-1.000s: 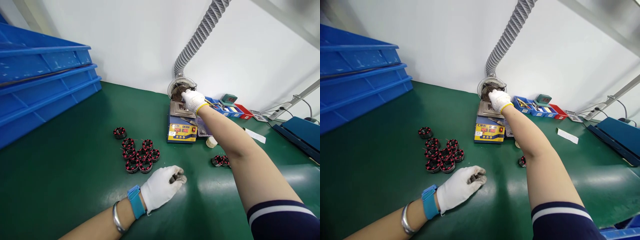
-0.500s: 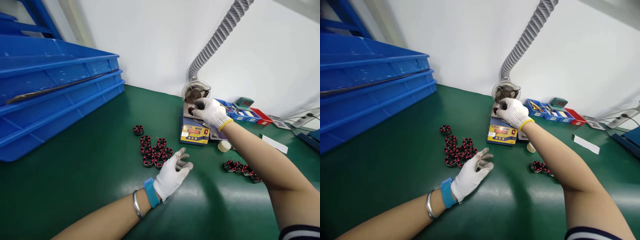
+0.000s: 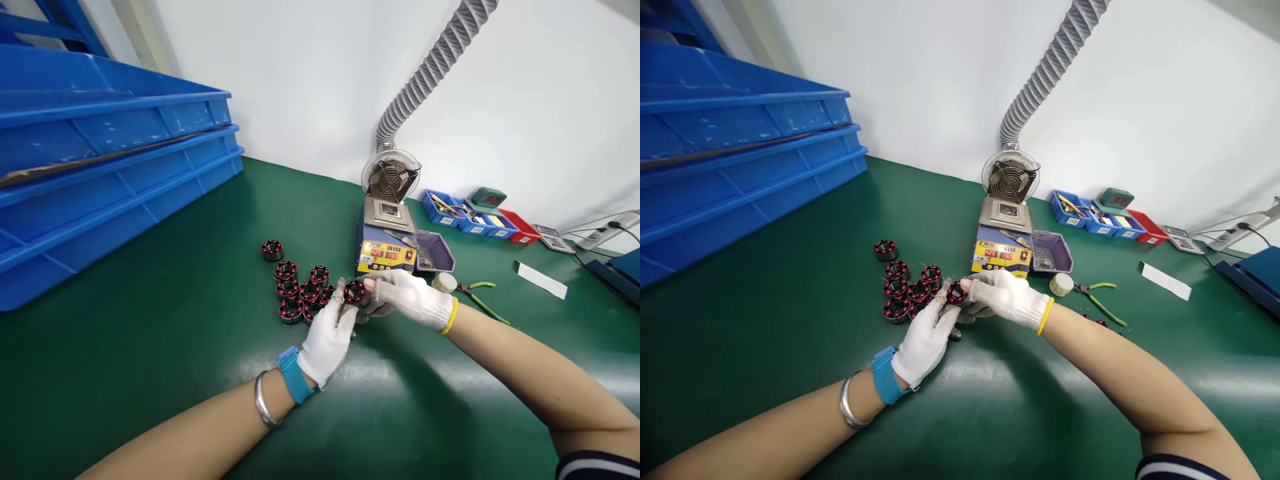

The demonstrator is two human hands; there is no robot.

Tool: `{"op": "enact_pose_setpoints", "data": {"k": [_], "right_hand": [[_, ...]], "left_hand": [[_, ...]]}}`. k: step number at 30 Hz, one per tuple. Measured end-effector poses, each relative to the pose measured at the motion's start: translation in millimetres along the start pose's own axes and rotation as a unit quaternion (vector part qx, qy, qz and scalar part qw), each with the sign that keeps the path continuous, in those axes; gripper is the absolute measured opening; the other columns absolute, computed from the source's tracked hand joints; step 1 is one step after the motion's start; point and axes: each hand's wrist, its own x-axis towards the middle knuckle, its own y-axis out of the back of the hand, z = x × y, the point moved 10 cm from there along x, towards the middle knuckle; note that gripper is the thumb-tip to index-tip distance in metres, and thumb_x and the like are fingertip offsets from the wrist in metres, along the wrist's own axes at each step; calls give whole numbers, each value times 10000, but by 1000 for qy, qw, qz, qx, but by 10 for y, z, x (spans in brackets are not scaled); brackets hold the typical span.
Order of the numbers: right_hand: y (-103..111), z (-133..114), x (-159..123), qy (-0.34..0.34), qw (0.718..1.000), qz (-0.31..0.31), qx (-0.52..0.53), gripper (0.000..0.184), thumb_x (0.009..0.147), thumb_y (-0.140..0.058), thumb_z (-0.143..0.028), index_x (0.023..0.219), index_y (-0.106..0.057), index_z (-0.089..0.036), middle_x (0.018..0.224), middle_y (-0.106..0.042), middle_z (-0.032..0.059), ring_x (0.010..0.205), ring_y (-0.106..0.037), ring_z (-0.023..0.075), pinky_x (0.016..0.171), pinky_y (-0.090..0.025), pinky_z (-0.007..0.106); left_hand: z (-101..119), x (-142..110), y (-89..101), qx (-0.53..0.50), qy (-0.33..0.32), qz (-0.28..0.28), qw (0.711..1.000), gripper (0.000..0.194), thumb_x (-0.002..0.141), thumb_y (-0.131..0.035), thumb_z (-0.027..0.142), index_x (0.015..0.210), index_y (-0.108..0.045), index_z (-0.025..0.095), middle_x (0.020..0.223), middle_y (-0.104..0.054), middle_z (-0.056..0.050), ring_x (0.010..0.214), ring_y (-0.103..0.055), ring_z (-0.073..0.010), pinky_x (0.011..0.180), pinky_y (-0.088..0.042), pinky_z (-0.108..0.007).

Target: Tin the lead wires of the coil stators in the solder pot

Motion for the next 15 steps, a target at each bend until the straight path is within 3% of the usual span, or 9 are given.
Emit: {"op": "enact_pose_setpoints", "data": {"k": [2,5,8,10,13,15], "right_hand": [[46,102,-10,-59,998,-1,10,275,778,-688,-466,795,-656,-193,692,-695,33,625,-673,159,565,-580,252],[208,126,72,-67,998,20,2,253,698,-752,-342,876,-657,-190,679,-691,29,601,-662,161,534,-571,256],[779,-85,241,8,986,156,-60,349,653,-753,-271,986,-670,-204,811,-717,35,677,-674,173,599,-584,289],[1297,-345,300,79,946,284,-135,398,655,-729,-261,1046,-673,-209,929,-717,29,789,-679,175,711,-583,304],[1901,-633,380,119,872,409,-241,411,691,-677,-295,1091,-671,-197,968,-709,22,907,-664,189,860,-536,339],[2149,-696,463,100,840,449,-288,392,712,-655,-325,1080,-677,-192,949,-711,27,919,-659,205,884,-516,353]], "left_hand": [[-13,-8,-70,-12,-1,-24,1000,598,923,-446,392,1444,-328,125,1125,-646,-116,817,-669,-180,632,-564,-282],[-3,-19,-112,-32,-6,-25,999,634,900,-505,390,1450,-320,134,1220,-616,-132,851,-670,-167,721,-571,-289],[136,-59,-123,5,-65,-22,998,652,891,-539,334,1470,-285,173,1342,-552,-150,885,-670,-153,806,-559,-296],[343,-138,-149,80,-163,-25,983,638,892,-532,272,1473,-279,196,1334,-567,-142,933,-669,-163,834,-551,-309],[694,-345,-180,250,-339,29,906,636,861,-565,232,1451,-328,204,1263,-625,-120,1007,-647,-209,891,-520,-380],[786,-392,-226,367,-378,64,847,595,841,-590,274,1403,-417,179,1298,-603,-130,1109,-595,-266,987,-449,-465]]}}
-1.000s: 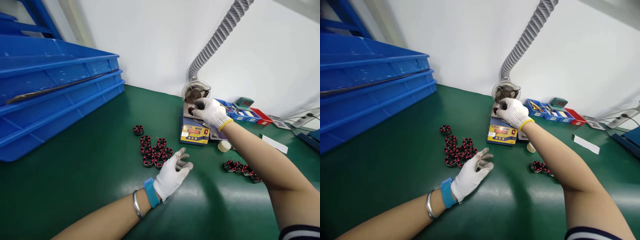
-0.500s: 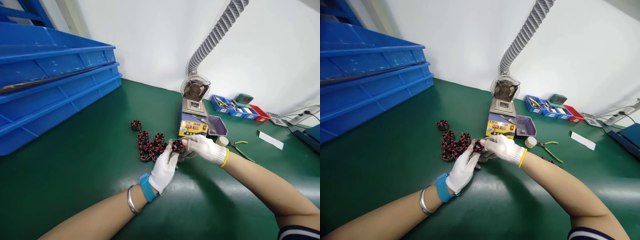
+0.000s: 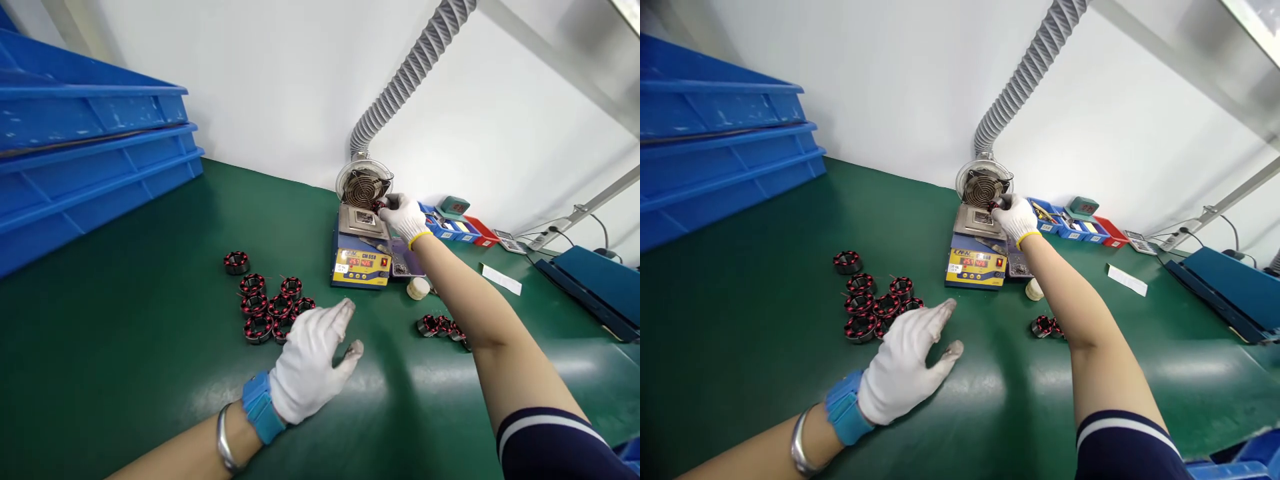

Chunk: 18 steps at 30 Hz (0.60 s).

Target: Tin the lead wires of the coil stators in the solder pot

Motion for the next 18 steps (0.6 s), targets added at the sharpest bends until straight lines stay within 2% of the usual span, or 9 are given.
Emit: {"op": "enact_pose_setpoints", "data": {"k": [3,5,7,13,18], "right_hand": [[-62,95,167,-22,998,8,-51,387,723,-643,-323,1088,-672,-197,981,-710,41,948,-653,226,884,-508,349],[-147,113,191,-26,997,1,-77,401,729,-634,-305,1115,-657,-201,1020,-704,54,985,-645,240,893,-504,353],[-219,106,190,-20,995,-4,-102,407,741,-620,-301,1137,-643,-211,1048,-697,62,1011,-636,254,903,-501,370],[-329,43,178,26,990,-19,-135,381,768,-588,-340,1132,-631,-236,1091,-684,62,1043,-621,269,908,-496,411],[-335,39,181,24,990,-17,-141,388,770,-587,-356,1136,-630,-235,1087,-687,58,1032,-624,270,901,-500,418]], "left_hand": [[-131,57,-123,138,41,-73,987,553,828,-579,360,1334,-523,143,1418,-492,-158,1222,-499,-350,1087,-281,-590],[-256,66,-187,185,77,-114,973,571,822,-565,391,1330,-537,132,1440,-462,-172,1219,-486,-375,1092,-217,-633],[-312,62,-229,200,85,-139,966,583,827,-548,402,1339,-531,123,1420,-483,-178,1204,-490,-374,1094,-196,-639],[-194,26,-304,180,33,-160,970,551,851,-522,387,1338,-531,130,1398,-506,-176,1192,-506,-341,1113,-188,-618],[-53,-17,-346,145,-23,-160,976,521,856,-521,378,1305,-552,117,1368,-535,-168,1179,-521,-326,1114,-242,-587]]}}
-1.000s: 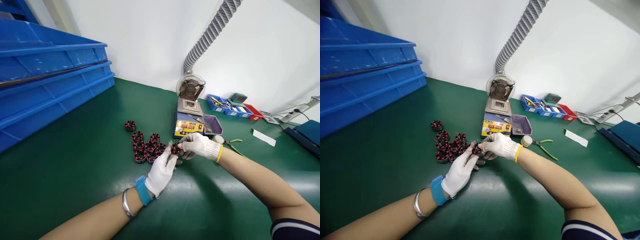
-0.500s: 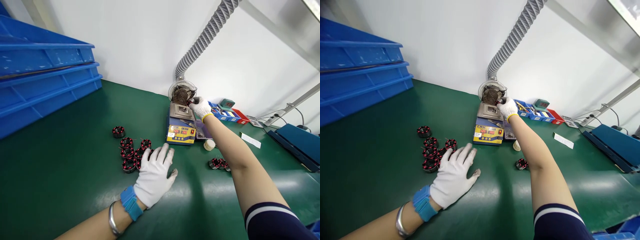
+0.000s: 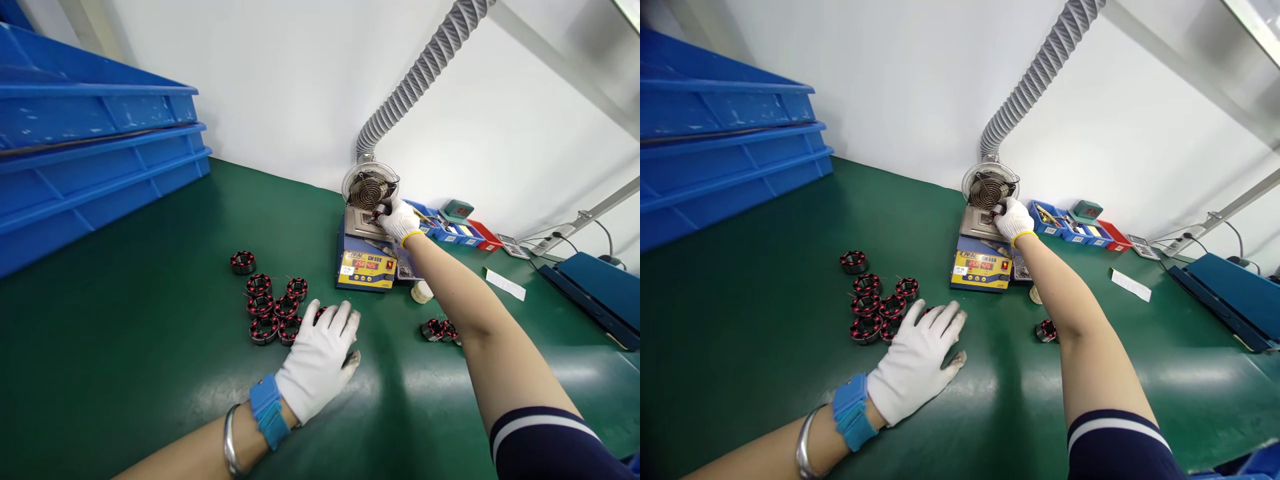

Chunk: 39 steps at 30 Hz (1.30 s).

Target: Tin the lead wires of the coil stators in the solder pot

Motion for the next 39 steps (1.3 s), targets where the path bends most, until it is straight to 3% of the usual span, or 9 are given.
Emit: {"op": "enact_pose_setpoints", "data": {"k": [6,10,18,24,32,35,39], "right_hand": [[75,-5,48,4,1000,20,3,406,745,-602,-341,1137,-630,-238,1072,-694,50,1007,-638,277,880,-515,418],[63,-9,46,8,1000,18,3,393,752,-593,-348,1129,-632,-240,1069,-693,48,996,-641,264,870,-519,396],[63,-20,9,4,1000,0,0,419,737,-607,-334,1146,-627,-245,1088,-687,39,1031,-626,258,893,-505,384],[251,14,25,-7,1000,27,9,416,741,-605,-337,1149,-625,-258,1079,-691,30,1016,-630,262,878,-515,388],[130,17,-84,-17,1000,-1,-10,384,801,-580,-329,1169,-606,-222,1125,-671,71,1055,-619,261,926,-494,392],[278,23,-100,-15,1000,20,4,402,820,-561,-331,1196,-592,-191,1126,-671,80,1072,-613,254,944,-486,384],[677,196,-316,16,995,50,88,463,857,-509,-338,1273,-543,-137,1189,-646,73,1124,-590,207,981,-465,342]], "left_hand": [[147,-43,-17,-76,-77,-8,994,528,843,-533,347,1312,-536,104,1364,-539,-145,1232,-498,-279,1111,-340,-456],[232,-66,-52,-110,-110,-41,987,569,832,-549,385,1346,-503,146,1442,-463,-126,1298,-439,-291,1141,-306,-477],[36,-34,-33,-86,-32,12,996,568,790,-602,362,1302,-545,123,1457,-423,-180,1302,-428,-343,1084,-380,-513],[-86,2,-131,-101,15,3,995,612,762,-622,327,1325,-511,112,1442,-440,-190,1272,-467,-335,1035,-435,-497],[-198,-1,-236,-112,59,-13,992,653,783,-587,300,1385,-419,111,1407,-493,-170,1192,-557,-307,948,-505,-457],[-193,0,-223,-106,42,-22,993,617,813,-561,300,1376,-423,87,1347,-552,-168,1178,-573,-283,964,-503,-424],[-181,-13,-205,-106,13,-30,994,590,845,-534,362,1354,-445,76,1308,-583,-174,1156,-590,-284,973,-500,-418]]}}
